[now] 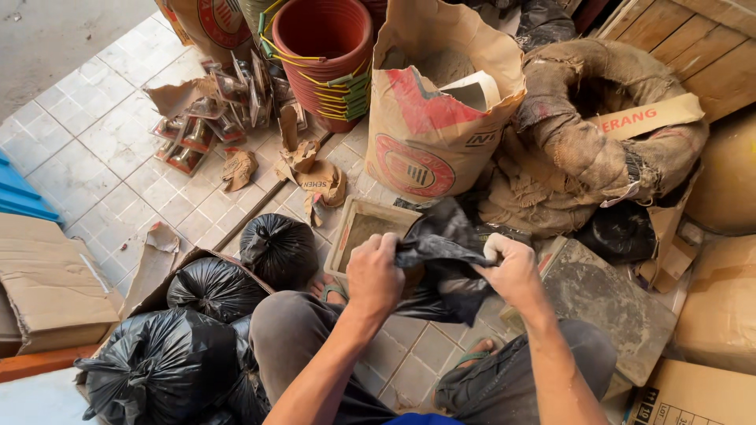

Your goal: The person scoops grey cement powder from a large bag into a small black plastic bag held in a tray.

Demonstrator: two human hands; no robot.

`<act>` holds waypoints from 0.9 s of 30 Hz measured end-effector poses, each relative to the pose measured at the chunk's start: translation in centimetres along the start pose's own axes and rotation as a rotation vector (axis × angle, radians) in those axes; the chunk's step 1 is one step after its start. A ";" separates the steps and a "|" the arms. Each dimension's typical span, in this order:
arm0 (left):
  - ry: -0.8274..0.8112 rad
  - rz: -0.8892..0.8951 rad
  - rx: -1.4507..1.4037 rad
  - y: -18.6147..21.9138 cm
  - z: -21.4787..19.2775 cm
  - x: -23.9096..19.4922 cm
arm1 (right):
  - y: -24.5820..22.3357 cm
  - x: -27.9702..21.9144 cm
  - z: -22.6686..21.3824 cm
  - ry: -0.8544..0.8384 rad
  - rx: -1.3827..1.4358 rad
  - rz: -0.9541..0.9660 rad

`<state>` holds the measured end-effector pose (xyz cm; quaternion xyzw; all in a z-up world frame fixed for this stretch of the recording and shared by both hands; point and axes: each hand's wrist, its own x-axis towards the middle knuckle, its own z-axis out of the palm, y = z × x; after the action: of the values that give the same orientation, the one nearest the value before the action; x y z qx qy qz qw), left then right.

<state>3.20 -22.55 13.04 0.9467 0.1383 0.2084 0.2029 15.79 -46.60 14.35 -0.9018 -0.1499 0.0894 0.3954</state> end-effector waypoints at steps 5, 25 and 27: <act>-0.503 -0.338 -0.380 -1.2 -4.0 1.2 | 4.3 1.0 1.3 -0.038 -0.241 -0.010; -0.183 0.499 0.188 3.3 1.8 25.6 | -5.1 35.1 -1.1 0.062 -0.730 -0.149; -0.119 0.604 0.265 2.4 5.2 28.2 | -2.1 37.8 1.4 -0.066 -0.827 0.020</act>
<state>30.68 -16.55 19.33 0.9736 -0.1345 0.1837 0.0150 50.52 -31.40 13.41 -0.9827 -0.1770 0.0546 -0.0062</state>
